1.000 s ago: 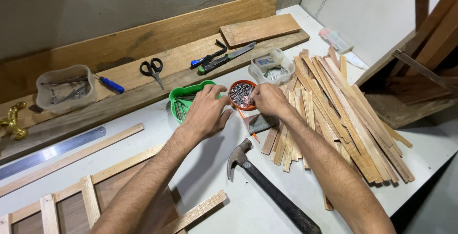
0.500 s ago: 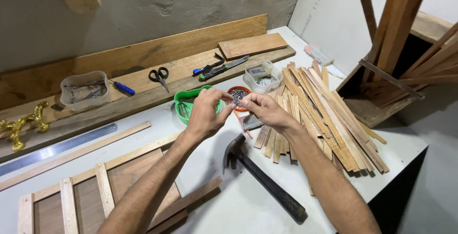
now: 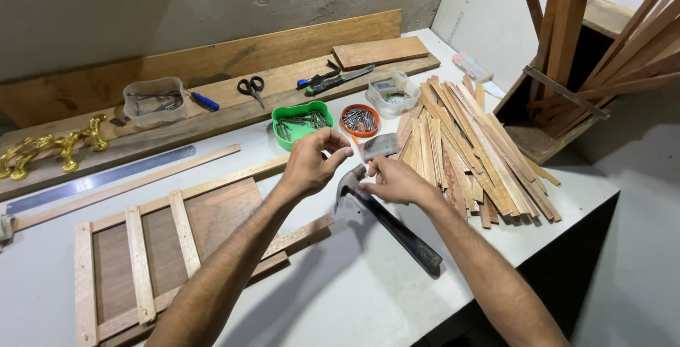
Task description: The person assembles a small wooden lattice frame on a workbench. They position thin wood strips across a wooden panel, hammer nails to fasten the strips, measure and align pieces with a steel ruler, sand a strip with sandpaper, and select additional strips from a pile.
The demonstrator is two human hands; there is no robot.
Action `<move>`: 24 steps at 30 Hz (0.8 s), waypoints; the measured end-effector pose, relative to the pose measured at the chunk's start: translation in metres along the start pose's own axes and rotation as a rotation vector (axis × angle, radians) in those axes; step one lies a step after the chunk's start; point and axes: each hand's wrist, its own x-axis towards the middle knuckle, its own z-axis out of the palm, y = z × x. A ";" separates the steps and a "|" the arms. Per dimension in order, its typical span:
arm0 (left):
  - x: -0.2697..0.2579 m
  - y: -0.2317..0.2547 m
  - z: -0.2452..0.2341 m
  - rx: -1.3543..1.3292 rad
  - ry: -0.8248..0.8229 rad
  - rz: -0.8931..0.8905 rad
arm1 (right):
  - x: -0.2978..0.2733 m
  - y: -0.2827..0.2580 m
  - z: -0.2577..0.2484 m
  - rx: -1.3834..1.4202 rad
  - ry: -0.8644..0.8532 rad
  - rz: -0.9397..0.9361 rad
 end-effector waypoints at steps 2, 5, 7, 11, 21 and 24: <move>-0.006 -0.003 -0.001 -0.001 0.004 0.008 | 0.008 0.029 0.026 -0.102 0.028 -0.054; -0.015 0.003 -0.008 -0.008 0.001 0.005 | 0.006 0.040 0.048 -0.208 0.031 -0.073; -0.020 0.010 -0.014 -0.010 0.000 -0.010 | 0.007 0.047 0.060 -0.214 0.001 -0.045; -0.033 0.014 -0.029 0.090 0.045 0.047 | 0.020 0.065 0.079 -0.304 0.153 -0.153; -0.084 0.020 -0.108 0.188 0.194 0.004 | 0.000 -0.039 0.035 0.789 0.156 -0.143; -0.108 0.011 -0.140 0.204 0.272 -0.043 | 0.003 -0.087 0.038 0.828 0.091 -0.168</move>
